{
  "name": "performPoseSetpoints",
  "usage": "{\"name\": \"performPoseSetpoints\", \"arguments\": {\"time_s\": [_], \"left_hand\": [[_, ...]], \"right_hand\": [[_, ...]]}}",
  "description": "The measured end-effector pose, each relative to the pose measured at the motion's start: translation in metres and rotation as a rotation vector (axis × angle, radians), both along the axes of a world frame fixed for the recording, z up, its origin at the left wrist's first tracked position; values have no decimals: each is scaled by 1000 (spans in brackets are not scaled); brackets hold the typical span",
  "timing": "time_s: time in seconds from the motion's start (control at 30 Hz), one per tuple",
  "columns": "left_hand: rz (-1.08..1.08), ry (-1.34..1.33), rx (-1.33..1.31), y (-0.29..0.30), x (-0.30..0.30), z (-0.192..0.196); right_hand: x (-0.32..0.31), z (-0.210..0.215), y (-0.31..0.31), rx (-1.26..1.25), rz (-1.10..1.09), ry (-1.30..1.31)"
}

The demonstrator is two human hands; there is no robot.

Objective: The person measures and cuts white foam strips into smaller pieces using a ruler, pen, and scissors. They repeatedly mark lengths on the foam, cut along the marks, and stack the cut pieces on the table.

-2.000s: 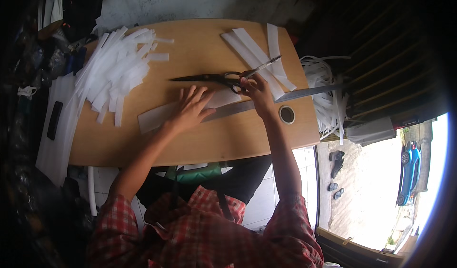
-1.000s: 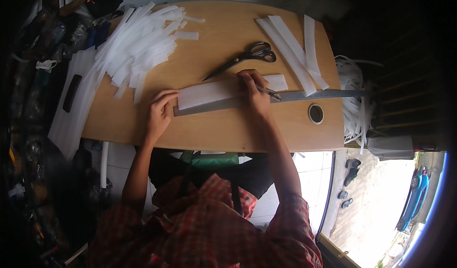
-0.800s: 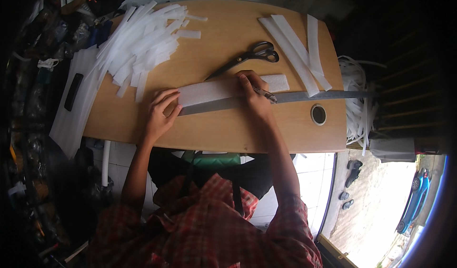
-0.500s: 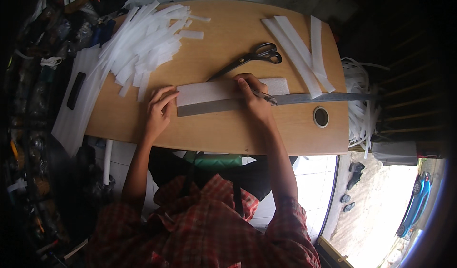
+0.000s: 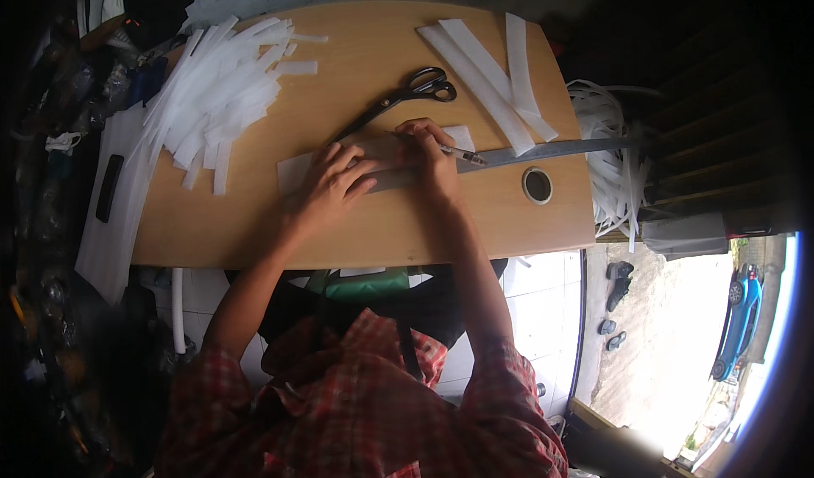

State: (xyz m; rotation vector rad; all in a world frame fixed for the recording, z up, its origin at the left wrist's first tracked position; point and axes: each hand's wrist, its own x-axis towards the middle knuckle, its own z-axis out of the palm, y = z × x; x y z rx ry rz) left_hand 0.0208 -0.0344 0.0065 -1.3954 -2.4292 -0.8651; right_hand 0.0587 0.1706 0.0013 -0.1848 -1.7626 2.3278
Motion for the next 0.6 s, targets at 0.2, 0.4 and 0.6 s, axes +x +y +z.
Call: {"name": "performPoseSetpoints", "arguments": {"time_s": [0.2, 0.4, 0.6], "left_hand": [[-66, 30, -27, 10, -11, -8], [-50, 67, -121, 18, -9, -13], [-32, 50, -131, 18, -7, -16]], "right_hand": [[8, -8, 28, 235, -98, -3], [11, -10, 38, 534, -142, 90], [17, -5, 28, 639, -148, 2]]}}
